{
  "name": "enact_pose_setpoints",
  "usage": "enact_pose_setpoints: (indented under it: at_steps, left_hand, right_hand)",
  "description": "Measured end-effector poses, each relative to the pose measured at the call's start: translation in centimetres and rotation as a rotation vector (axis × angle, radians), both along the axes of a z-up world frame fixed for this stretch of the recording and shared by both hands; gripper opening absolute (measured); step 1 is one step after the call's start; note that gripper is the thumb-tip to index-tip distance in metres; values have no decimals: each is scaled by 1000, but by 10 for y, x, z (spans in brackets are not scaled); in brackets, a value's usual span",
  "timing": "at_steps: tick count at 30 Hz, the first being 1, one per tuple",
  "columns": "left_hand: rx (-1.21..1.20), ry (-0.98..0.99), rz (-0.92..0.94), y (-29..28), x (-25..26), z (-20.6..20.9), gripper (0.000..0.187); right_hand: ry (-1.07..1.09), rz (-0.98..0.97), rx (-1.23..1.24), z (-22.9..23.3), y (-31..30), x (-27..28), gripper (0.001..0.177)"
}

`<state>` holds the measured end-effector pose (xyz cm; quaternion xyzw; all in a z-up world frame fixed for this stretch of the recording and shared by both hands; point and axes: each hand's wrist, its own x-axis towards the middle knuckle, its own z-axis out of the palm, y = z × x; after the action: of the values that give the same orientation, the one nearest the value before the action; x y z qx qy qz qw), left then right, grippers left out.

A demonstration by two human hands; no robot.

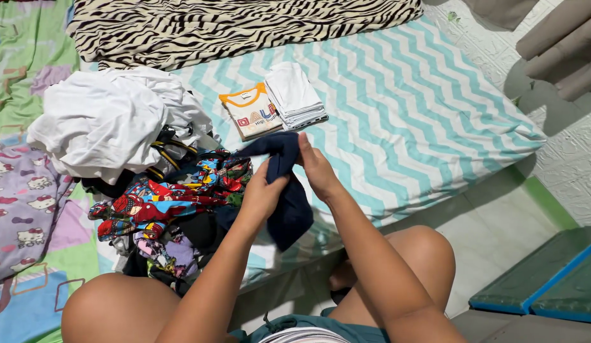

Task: The person folds various garments, including white t-shirts, a brown shirt, and patterned children's shirts, by hand on a bed. Each item is smoothed, folded into a compact rectangle, and placed into a growing stack on the bed.

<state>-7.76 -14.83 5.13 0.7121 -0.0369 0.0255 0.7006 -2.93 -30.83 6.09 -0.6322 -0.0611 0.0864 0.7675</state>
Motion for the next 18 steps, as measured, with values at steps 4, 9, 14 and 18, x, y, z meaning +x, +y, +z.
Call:
enact_pose_setpoints:
  at_steps: [4,9,14,18]
  left_hand:
    - [-446,309,-164,-10,1,22,45]
    - [-817,348,-279,-25,-2,55,35]
    - [-970,318,-307,-3,14,28,38]
    - [-1158,420,-268,42,26,-45,36]
  right_hand:
    - [67,-324,3,-68,-8,-6,79]
    - [492,-49,448,-123,3,-42,86]
    - [566,152,629,-104,-49,-26,96]
    - [439,179,638,-74,-129,35,106]
